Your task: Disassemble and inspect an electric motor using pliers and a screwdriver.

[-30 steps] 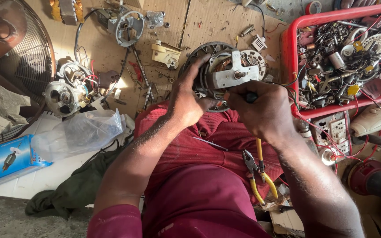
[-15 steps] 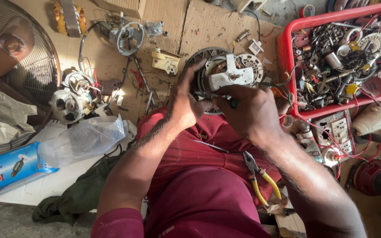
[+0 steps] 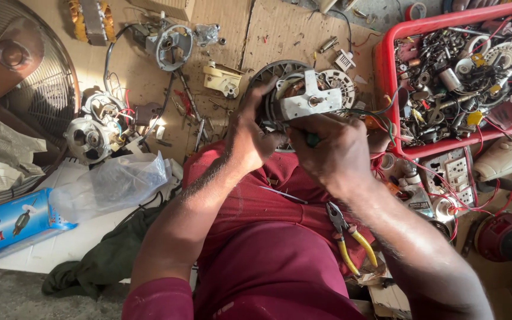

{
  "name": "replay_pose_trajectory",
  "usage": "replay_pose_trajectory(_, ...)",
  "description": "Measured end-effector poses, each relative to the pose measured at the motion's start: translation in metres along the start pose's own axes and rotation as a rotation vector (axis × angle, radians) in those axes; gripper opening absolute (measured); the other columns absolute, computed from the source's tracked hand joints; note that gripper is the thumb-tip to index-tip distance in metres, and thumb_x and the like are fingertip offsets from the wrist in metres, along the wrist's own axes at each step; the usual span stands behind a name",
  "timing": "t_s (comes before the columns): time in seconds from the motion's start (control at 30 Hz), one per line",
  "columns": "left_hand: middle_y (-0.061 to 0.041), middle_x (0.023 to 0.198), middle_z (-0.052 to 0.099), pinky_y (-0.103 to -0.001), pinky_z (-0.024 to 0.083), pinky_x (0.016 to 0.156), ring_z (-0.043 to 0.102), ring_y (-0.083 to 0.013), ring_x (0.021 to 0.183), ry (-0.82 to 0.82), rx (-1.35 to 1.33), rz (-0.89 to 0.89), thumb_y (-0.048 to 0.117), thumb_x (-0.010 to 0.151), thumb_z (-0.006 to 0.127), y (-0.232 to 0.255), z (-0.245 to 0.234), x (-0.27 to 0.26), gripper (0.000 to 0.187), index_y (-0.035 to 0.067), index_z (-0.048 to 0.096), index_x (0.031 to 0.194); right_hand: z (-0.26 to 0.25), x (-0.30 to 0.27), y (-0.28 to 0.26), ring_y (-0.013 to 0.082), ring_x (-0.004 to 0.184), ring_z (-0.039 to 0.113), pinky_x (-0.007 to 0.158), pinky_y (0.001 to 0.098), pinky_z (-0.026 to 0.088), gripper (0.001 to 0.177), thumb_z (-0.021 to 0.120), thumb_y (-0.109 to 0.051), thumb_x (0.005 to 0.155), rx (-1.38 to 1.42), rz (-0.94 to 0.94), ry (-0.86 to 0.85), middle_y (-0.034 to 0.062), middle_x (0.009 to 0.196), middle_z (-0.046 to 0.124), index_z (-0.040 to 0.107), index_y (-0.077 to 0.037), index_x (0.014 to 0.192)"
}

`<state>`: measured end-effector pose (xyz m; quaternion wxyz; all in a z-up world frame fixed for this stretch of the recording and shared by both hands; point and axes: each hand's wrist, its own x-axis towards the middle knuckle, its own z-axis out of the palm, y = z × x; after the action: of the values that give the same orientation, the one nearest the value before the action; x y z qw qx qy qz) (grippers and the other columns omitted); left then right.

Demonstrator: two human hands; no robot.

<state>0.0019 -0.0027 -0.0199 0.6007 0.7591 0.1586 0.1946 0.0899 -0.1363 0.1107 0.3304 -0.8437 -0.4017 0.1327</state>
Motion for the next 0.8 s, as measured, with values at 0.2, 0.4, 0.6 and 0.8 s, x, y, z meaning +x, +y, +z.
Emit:
replay_pose_trajectory(0.2, -0.017, 0.145, 0.059, -0.038, 0.052, 0.113, 0.061, -0.0278, 0.132, 0.027, -0.072, 0.097, -0.004, 0.067, 0.09, 0.0, -0.001, 0.001, 0.093, 0.01, 0.045, 0.147, -0.003, 0.001, 0.006, 0.0183, 0.066, 0.076, 0.061, 0.0313, 0.06, 0.013, 0.079, -0.01, 0.088, -0.035, 0.016, -0.012, 0.0113, 0.084, 0.078, 0.08, -0.003, 0.098)
replay_pose_trajectory(0.4, -0.009, 0.131, 0.068, -0.035, 0.058, 0.106, 0.069, -0.022, 0.122, 0.028, -0.056, -0.014, -0.004, 0.071, 0.089, -0.005, 0.003, 0.004, 0.082, 0.011, 0.052, 0.143, 0.008, -0.007, 0.007, 0.0184, 0.066, 0.074, 0.061, 0.0305, 0.06, 0.01, 0.075, -0.01, 0.092, -0.034, -0.057, 0.007, 0.0098, 0.083, 0.077, 0.078, -0.003, 0.099)
replay_pose_trajectory(0.6, -0.013, 0.125, 0.066, -0.038, 0.06, 0.09, 0.066, -0.0245, 0.109, 0.038, -0.666, -0.361, 0.01, 0.082, 0.075, -0.037, 0.02, 0.007, 0.072, 0.005, 0.051, 0.15, 0.013, -0.006, 0.008, 0.018, 0.063, 0.074, 0.059, 0.0317, 0.06, 0.011, 0.076, -0.013, 0.093, -0.138, -0.025, 0.014, 0.0098, 0.084, 0.078, 0.08, -0.005, 0.101)
replay_pose_trajectory(0.8, -0.012, 0.129, 0.065, -0.036, 0.057, 0.097, 0.064, -0.0223, 0.116, 0.084, -0.599, -0.322, 0.006, 0.08, 0.072, -0.013, 0.008, 0.004, 0.069, 0.003, 0.053, 0.146, 0.019, -0.004, 0.012, 0.0163, 0.059, 0.073, 0.055, 0.0323, 0.059, 0.014, 0.081, -0.023, 0.091, -0.1, 0.083, -0.02, 0.0073, 0.079, 0.077, 0.08, -0.009, 0.096)
